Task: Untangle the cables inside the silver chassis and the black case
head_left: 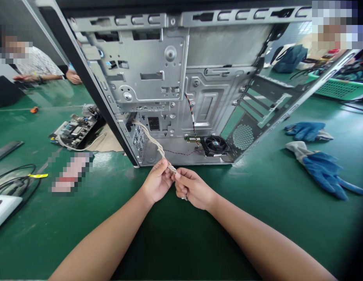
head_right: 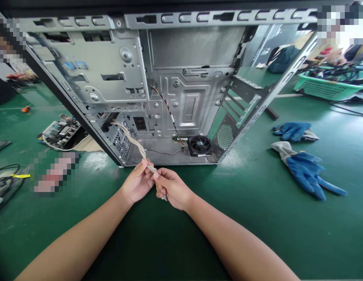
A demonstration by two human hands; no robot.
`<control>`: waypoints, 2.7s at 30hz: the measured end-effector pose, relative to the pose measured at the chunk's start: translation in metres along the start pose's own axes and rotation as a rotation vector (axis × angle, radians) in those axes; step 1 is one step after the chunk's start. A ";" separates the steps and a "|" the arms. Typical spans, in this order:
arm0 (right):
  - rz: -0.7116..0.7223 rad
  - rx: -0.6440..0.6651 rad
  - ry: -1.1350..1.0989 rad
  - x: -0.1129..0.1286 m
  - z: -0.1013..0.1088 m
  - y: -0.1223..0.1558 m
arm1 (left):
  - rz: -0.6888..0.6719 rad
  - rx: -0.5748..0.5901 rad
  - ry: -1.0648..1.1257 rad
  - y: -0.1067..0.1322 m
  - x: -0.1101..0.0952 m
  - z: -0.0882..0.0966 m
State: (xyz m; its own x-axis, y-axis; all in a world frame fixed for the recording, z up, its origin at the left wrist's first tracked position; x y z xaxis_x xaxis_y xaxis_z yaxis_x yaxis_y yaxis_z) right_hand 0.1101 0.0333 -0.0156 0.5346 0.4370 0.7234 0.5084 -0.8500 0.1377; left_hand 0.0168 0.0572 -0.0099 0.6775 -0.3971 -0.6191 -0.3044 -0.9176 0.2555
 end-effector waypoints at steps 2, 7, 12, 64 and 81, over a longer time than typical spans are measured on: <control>0.019 -0.039 0.019 0.003 0.002 0.000 | -0.003 -0.001 0.026 -0.001 0.001 0.001; 0.063 -0.075 0.089 0.005 0.004 -0.001 | 0.023 -0.010 0.047 -0.001 0.002 0.004; 0.098 -0.108 0.142 0.007 0.004 -0.001 | 0.028 -0.002 0.031 0.000 0.000 0.002; 0.031 -0.070 0.054 0.004 0.005 -0.001 | 0.010 0.012 0.037 0.001 -0.002 -0.002; 0.125 -0.143 0.217 0.006 0.006 -0.001 | 0.025 -0.022 0.071 0.000 0.001 0.001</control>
State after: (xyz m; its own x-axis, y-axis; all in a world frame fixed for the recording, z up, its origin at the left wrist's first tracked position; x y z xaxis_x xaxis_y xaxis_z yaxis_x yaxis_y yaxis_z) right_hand 0.1164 0.0388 -0.0157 0.4225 0.2664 0.8663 0.3389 -0.9329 0.1216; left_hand 0.0170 0.0569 -0.0114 0.7162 -0.4190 -0.5581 -0.3074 -0.9073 0.2867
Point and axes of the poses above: each hand's wrist, its own y-axis away from the middle knuckle, its own z-axis out of the back of the hand, x = y × z, the point moved 6 cm from there along -y, towards the middle knuckle, and after that the axes turned 4 degrees about z, right-handed, at the moved point
